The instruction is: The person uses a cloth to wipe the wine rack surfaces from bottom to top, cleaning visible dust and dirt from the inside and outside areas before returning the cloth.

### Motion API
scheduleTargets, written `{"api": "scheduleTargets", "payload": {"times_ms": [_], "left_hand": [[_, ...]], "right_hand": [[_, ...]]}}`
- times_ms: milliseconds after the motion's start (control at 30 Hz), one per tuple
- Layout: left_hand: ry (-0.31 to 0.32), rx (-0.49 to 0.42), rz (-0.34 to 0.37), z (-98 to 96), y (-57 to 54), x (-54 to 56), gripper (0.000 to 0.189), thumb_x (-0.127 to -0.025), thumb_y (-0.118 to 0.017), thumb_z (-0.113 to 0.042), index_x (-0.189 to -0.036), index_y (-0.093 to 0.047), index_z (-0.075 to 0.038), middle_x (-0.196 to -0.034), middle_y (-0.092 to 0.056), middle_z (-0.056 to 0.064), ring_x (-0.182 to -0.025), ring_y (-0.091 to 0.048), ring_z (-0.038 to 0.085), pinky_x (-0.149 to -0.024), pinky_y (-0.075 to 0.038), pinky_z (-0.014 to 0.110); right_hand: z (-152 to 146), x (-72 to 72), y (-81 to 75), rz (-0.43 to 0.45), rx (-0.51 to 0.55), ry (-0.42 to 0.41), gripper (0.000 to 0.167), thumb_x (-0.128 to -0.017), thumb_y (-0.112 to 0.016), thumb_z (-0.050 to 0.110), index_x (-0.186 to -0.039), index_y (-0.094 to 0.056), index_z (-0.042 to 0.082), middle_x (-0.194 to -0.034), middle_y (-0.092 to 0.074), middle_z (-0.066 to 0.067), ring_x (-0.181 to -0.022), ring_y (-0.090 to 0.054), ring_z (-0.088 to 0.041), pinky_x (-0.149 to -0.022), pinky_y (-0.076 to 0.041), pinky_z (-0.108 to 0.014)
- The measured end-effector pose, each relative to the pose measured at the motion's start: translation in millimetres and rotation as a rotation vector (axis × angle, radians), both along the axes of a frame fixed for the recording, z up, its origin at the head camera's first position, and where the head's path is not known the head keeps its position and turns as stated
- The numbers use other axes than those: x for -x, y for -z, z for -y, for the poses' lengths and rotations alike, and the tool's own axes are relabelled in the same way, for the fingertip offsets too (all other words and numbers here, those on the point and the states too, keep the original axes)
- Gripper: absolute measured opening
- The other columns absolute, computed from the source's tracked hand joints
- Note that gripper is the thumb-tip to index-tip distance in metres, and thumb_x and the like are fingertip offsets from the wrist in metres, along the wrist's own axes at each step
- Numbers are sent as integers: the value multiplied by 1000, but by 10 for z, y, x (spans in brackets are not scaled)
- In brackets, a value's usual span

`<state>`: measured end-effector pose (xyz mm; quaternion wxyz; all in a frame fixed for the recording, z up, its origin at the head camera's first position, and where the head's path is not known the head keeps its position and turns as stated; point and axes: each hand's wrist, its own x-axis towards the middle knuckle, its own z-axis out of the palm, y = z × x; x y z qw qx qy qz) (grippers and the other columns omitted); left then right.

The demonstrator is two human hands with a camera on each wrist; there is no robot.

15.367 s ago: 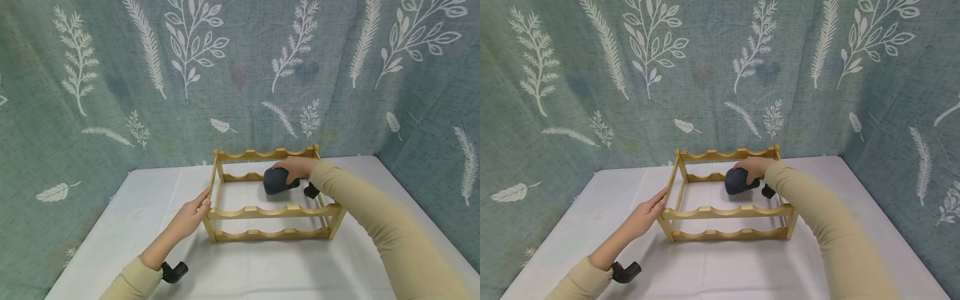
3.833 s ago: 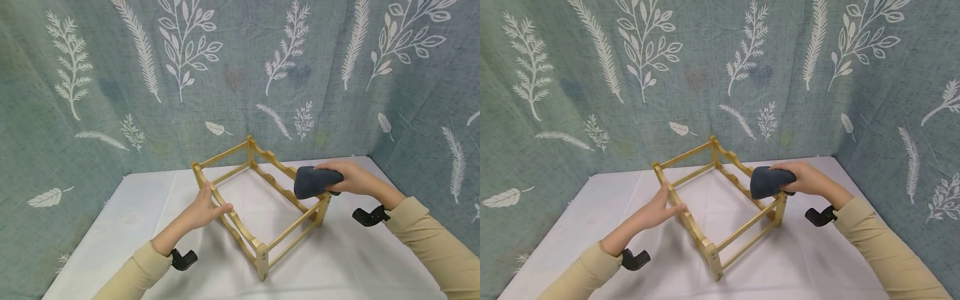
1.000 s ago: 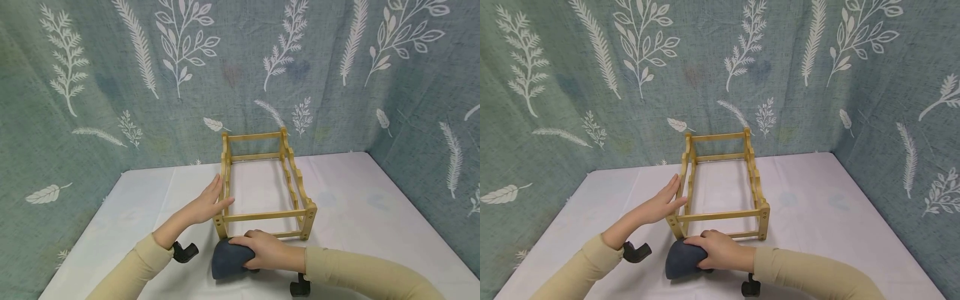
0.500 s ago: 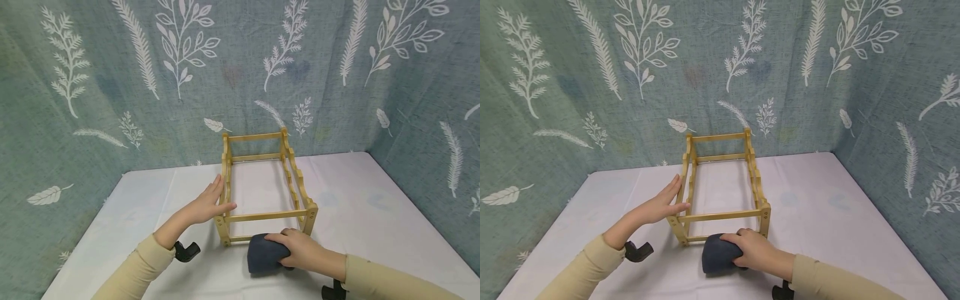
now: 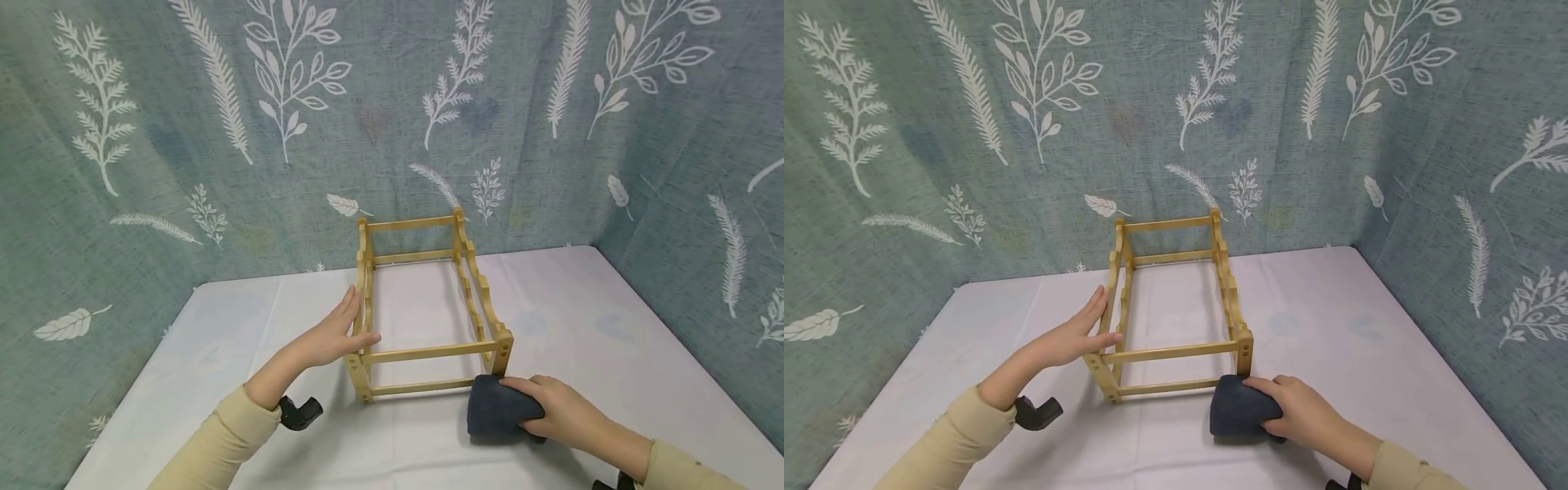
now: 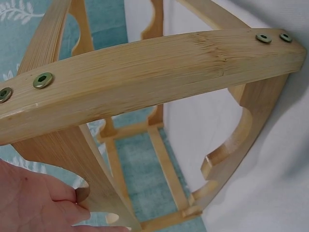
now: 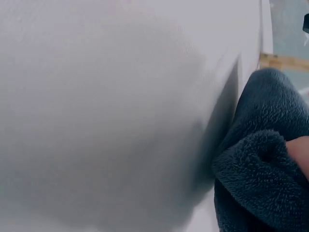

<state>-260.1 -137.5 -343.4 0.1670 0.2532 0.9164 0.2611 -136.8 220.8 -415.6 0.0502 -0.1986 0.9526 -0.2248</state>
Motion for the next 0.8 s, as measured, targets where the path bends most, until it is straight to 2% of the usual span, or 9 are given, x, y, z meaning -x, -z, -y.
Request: {"api": "scheduleTargets", "payload": {"times_ms": [167, 333, 467, 567, 667, 800], "left_hand": [[1, 1, -6, 6, 10, 12, 98, -86, -47, -59, -146, 7, -4, -151, 17, 11, -139, 7, 30, -109, -10, 54], [6, -1, -4, 15, 8, 13, 98, -87, -48, -58, -146, 7, -3, -151, 18, 12, -139, 7, 31, -109, -11, 54], [1, -1, 5, 20, -10, 3, 97, -87, -49, -57, -146, 8, -4, -151, 19, 12, -139, 7, 32, -109, -11, 55], [-1, -3, 3, 17, -23, 1, 96, -88, -50, -54, -146, 8, -3, -151, 19, 12, -139, 7, 32, -109, -11, 55], [2, -6, 4, 12, -22, 4, 95, -89, -50, -52, -146, 8, -3, -151, 19, 13, -139, 7, 32, -109, -11, 55], [5, -7, 13, 6, -14, 9, 96, -88, -49, -54, -146, 8, -4, -151, 19, 12, -139, 7, 31, -109, -11, 55]], "right_hand": [[-92, 11, -84, -52, -9, -63, 61, -70, -78, 15, -126, -55, 17, -100, -61, -3, -91, -60, -25, -69, -50, -36], [-231, 3, -387, -135, 33, -88, 61, -70, -78, 12, -126, -55, 17, -104, -62, -5, -92, -60, -25, -67, -51, -32], [-322, -44, -640, -317, 62, -96, 69, -64, -80, 8, -127, -55, 20, -104, -62, -3, -90, -60, -21, -66, -51, -28], [-352, -61, -748, -432, 72, -96, 73, -61, -81, 6, -126, -55, 22, -103, -62, -1, -88, -60, -17, -65, -50, -27], [-356, -62, -742, -410, 78, -87, 71, -63, -81, 7, -127, -55, 22, -103, -62, -1, -89, -59, -16, -65, -50, -27], [-346, -27, -575, -250, 79, -82, 65, -68, -79, 12, -128, -54, 19, -105, -61, -5, -91, -60, -23, -65, -50, -30]]}}
